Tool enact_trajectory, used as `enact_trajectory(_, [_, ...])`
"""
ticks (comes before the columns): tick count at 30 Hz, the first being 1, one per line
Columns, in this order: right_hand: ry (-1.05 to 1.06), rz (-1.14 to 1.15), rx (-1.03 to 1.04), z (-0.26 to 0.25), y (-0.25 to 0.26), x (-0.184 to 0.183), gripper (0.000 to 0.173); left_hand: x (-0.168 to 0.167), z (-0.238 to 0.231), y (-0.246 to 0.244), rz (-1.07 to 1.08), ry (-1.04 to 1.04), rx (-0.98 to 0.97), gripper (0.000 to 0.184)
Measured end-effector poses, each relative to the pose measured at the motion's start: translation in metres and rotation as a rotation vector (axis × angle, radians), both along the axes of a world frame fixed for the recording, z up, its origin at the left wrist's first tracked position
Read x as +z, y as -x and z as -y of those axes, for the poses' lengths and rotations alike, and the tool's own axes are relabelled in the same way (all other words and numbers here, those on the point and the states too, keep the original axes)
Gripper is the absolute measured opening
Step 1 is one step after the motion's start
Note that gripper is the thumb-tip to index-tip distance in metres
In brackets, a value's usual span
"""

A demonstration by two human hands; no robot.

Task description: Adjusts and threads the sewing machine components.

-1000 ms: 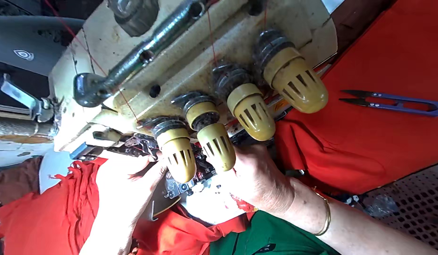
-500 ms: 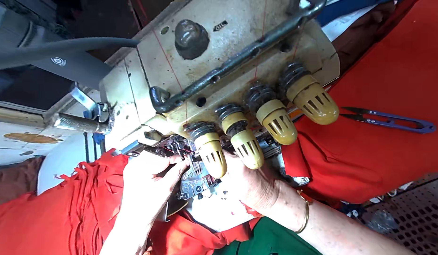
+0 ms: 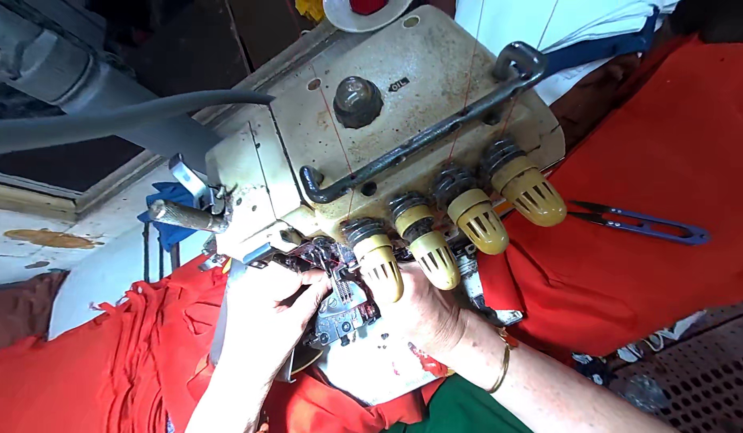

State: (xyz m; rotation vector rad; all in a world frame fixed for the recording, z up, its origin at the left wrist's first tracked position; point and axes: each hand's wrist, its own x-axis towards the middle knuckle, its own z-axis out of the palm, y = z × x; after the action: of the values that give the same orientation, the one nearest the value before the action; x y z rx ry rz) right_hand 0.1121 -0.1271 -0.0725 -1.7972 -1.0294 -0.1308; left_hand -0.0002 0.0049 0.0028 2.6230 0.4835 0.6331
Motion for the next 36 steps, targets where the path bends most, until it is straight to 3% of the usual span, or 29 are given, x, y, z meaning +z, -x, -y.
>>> enact_trajectory(20, [-0.239,0.001,-0.007,0.012,-0.009,-0.005,0.012,-0.004,-0.002,0.002,0.027,-0.016,0.005,0.013])
enact_trajectory(26, [-0.291,0.023,-0.039,0.024,-0.020,0.004,0.010,-0.001,-0.003,0.006,-0.035,-0.132,-0.064,0.019])
enact_trajectory(29, [-0.309,-0.060,0.014,0.036,-0.023,0.007,0.010,0.001,0.004,0.010,-0.025,-0.228,-0.010,0.022])
enact_trajectory(32, [-0.267,-0.076,0.147,0.060,-0.031,0.016,0.014,0.011,0.031,0.018,0.128,-0.305,0.122,0.024])
enact_trajectory(34, [-0.207,-0.070,0.306,0.082,-0.035,0.034,0.015,0.022,0.062,0.020,0.159,-0.218,0.038,0.019])
enact_trajectory(36, [-0.157,-0.097,0.490,0.101,-0.036,0.054,0.014,0.026,0.092,0.015,0.055,-0.027,-0.152,0.019])
